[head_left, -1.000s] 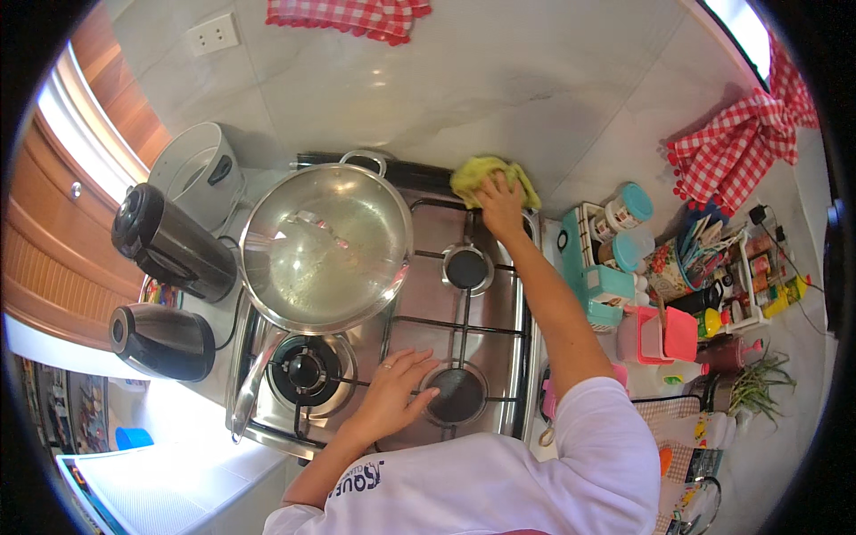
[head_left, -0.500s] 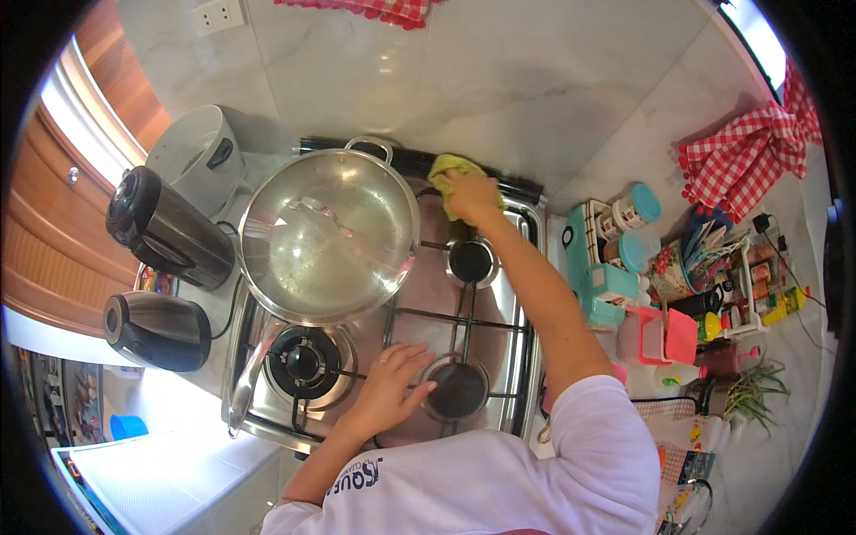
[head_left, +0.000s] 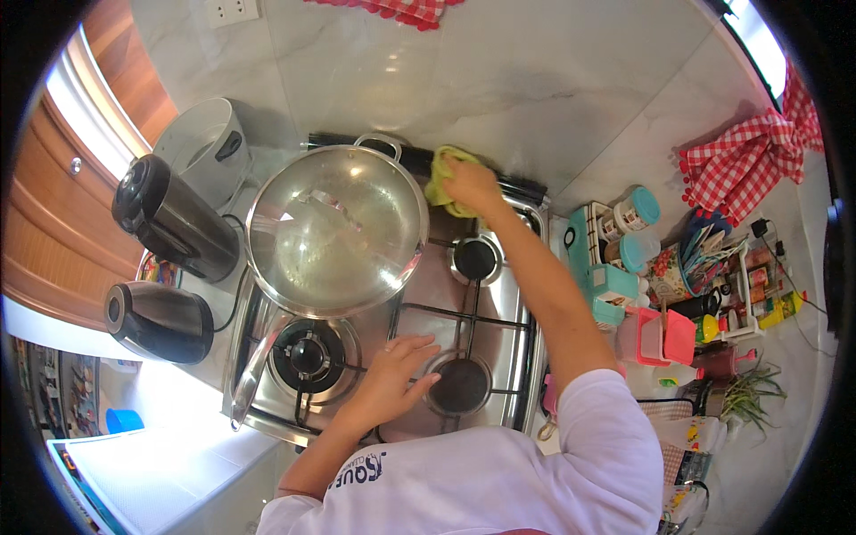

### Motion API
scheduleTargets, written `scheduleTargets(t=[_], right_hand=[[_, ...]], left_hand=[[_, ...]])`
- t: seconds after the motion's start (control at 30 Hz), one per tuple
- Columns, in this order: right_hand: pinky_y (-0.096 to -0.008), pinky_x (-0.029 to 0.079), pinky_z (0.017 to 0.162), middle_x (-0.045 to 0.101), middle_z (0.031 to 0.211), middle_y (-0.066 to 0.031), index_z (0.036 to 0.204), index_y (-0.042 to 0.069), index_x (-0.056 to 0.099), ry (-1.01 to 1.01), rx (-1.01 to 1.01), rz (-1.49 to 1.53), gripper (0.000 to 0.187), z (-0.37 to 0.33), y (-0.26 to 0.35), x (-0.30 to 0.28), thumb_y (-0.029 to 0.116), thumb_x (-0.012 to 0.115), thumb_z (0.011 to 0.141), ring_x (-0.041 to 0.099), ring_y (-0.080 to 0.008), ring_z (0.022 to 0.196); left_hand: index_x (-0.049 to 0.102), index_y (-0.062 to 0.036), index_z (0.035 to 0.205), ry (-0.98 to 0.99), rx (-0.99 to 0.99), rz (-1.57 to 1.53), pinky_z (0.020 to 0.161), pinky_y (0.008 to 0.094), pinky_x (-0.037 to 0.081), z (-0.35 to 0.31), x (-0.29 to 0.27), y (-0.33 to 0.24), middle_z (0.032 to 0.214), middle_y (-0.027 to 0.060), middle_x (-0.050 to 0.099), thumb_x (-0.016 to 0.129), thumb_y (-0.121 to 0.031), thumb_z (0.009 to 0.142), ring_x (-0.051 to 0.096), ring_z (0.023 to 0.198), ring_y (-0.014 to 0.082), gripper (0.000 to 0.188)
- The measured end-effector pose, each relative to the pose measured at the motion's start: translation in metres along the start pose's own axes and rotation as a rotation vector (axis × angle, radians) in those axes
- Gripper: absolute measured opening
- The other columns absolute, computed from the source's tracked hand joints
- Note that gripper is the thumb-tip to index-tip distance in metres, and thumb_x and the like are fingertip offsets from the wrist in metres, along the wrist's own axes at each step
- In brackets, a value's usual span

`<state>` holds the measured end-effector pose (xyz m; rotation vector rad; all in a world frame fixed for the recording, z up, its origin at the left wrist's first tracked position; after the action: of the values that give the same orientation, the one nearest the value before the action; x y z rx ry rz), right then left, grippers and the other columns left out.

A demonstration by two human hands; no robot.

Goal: The person wipes the tiled wall and the surfaces of a gas stove using a cloth.

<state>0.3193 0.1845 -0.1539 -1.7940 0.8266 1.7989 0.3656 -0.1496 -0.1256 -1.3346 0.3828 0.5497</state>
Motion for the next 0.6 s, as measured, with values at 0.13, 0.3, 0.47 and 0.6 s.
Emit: scheduleTargets(t=[0.13,0.3,0.47,0.6], right_hand=[[-0.0448,0.048,0.078,0.064,0.101,-0.0165,0.130,0.020,0.047,-0.015,0.035,-0.003,0.052,0.012,0.015,0.012,0.032,0.047,0.080,0.062,-0.0333,0.093],[-0.0449,0.046,0.083,0.063,0.106,-0.0164,0.117,0.018,0.059,-0.013,0.196,0.070,0.041,-0.023,-0.072,0.004,0.031,0.048,0.079,0.060,-0.0339,0.097],[-0.0439,0.046,0.084,0.062,0.106,-0.0176,0.120,0.014,0.057,-0.048,0.331,-0.006,0.043,-0.054,-0.128,-0.011,0.028,0.047,0.080,0.060,-0.0342,0.098],[-0.0440,0.046,0.084,0.063,0.104,-0.0175,0.111,0.010,0.061,-0.143,0.128,0.019,0.038,-0.020,-0.066,-0.001,0.027,0.048,0.080,0.060,-0.0336,0.097]], left_hand=[[0.054,-0.0032,0.117,0.003,0.026,-0.015,0.095,0.0421,0.037,0.002,0.003,-0.006,0.122,0.0145,0.051,0.063,-0.018,0.081,0.047,0.111,0.0338,0.040],[0.056,-0.0028,0.115,0.014,-0.018,-0.014,0.093,0.0425,0.038,-0.005,0.007,0.004,0.121,0.0146,0.053,0.063,-0.020,0.081,0.048,0.110,0.0336,0.038],[0.056,-0.0026,0.115,0.018,-0.062,-0.007,0.094,0.0426,0.037,-0.019,0.004,0.011,0.121,0.0142,0.053,0.062,-0.022,0.082,0.048,0.110,0.0332,0.038],[0.055,-0.0034,0.117,0.038,-0.101,-0.016,0.095,0.0417,0.037,-0.021,0.009,0.018,0.124,0.0136,0.052,0.061,-0.022,0.083,0.048,0.112,0.0331,0.040]])
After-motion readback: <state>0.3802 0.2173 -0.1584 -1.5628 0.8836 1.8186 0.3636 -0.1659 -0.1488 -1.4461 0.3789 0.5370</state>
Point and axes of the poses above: each hand's wrist, its own z-axis towards the middle knuckle, its own x-axis out of the palm, y = z × x, the point moved 9 cm from there along z, towards the middle knuckle
